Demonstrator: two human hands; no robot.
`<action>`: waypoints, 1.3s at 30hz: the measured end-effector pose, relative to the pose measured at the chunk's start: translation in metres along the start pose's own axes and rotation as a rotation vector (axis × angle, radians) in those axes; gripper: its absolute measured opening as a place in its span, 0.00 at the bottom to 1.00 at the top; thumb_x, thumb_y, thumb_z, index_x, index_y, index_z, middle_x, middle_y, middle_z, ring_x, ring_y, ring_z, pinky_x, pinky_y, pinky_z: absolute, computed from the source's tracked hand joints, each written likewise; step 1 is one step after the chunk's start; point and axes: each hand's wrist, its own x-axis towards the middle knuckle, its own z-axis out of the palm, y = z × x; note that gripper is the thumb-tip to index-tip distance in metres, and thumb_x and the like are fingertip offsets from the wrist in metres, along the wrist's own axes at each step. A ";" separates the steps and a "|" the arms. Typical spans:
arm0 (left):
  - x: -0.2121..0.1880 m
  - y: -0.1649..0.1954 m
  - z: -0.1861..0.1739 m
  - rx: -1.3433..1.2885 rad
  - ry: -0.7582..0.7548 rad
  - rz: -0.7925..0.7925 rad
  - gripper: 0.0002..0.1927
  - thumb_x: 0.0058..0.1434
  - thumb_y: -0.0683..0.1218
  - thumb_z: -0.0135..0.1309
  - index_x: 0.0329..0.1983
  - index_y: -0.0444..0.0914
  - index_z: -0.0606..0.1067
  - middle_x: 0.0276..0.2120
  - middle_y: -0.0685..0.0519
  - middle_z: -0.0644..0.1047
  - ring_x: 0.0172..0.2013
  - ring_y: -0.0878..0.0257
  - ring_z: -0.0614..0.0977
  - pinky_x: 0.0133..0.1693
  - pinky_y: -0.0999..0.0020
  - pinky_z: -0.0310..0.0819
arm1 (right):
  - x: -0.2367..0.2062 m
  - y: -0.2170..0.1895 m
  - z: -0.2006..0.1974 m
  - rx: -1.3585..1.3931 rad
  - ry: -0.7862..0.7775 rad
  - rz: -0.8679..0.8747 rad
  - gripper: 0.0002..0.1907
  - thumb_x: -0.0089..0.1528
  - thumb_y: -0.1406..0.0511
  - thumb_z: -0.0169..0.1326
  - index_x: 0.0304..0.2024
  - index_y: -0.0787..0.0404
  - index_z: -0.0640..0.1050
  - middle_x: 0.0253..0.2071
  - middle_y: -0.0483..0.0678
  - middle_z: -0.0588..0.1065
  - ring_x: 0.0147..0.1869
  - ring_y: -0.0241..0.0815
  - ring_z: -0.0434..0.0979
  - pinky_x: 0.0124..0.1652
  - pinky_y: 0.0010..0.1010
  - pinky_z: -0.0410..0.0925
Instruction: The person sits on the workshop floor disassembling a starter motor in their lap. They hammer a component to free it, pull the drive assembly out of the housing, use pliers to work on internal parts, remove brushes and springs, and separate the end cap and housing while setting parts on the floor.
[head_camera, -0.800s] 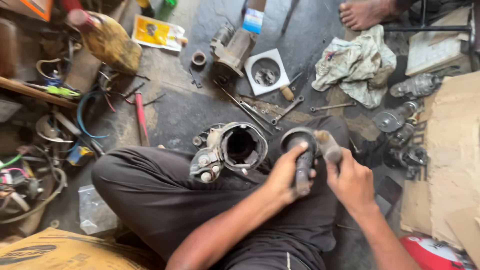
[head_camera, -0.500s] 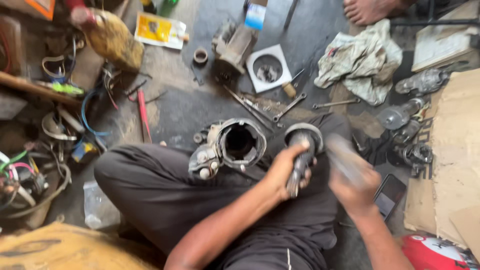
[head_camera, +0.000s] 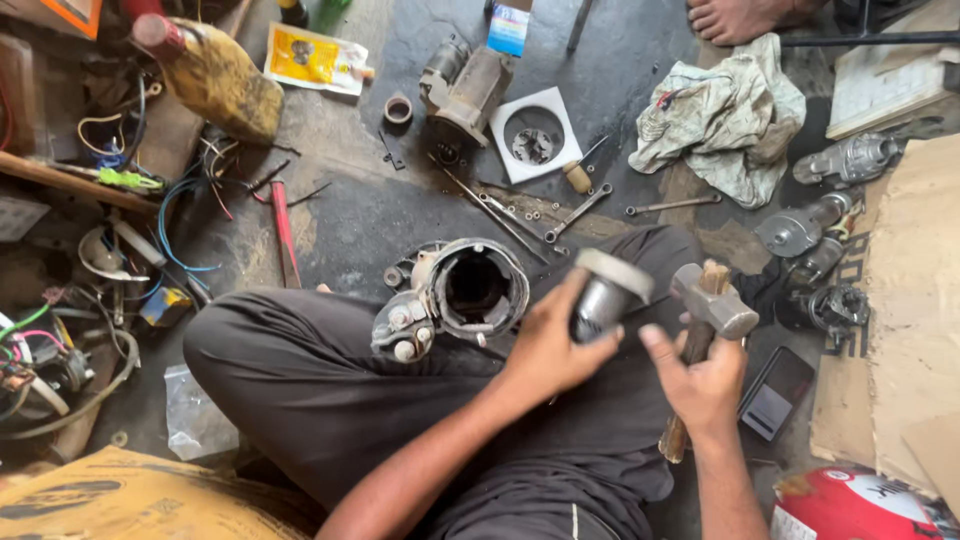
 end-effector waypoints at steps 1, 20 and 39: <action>-0.002 0.002 -0.004 0.032 -0.015 0.082 0.42 0.54 0.54 0.66 0.69 0.34 0.66 0.50 0.35 0.79 0.51 0.41 0.83 0.50 0.54 0.77 | 0.003 -0.003 0.005 -0.058 -0.008 -0.062 0.26 0.55 0.67 0.69 0.53 0.66 0.72 0.27 0.39 0.65 0.28 0.27 0.62 0.29 0.21 0.59; -0.002 -0.052 0.024 -1.442 -0.591 -0.889 0.28 0.69 0.64 0.51 0.52 0.34 0.72 0.35 0.48 0.79 0.25 0.60 0.81 0.25 0.66 0.79 | -0.002 0.001 0.011 0.003 0.008 -0.125 0.15 0.63 0.66 0.66 0.49 0.67 0.78 0.41 0.43 0.78 0.43 0.29 0.75 0.44 0.25 0.69; 0.014 -0.008 0.053 -1.478 -0.239 -0.881 0.28 0.70 0.67 0.45 0.48 0.37 0.73 0.28 0.48 0.78 0.18 0.60 0.79 0.17 0.67 0.74 | 0.004 -0.010 -0.065 -0.462 -0.093 -0.509 0.18 0.59 0.69 0.61 0.51 0.71 0.77 0.42 0.57 0.79 0.41 0.56 0.82 0.43 0.42 0.73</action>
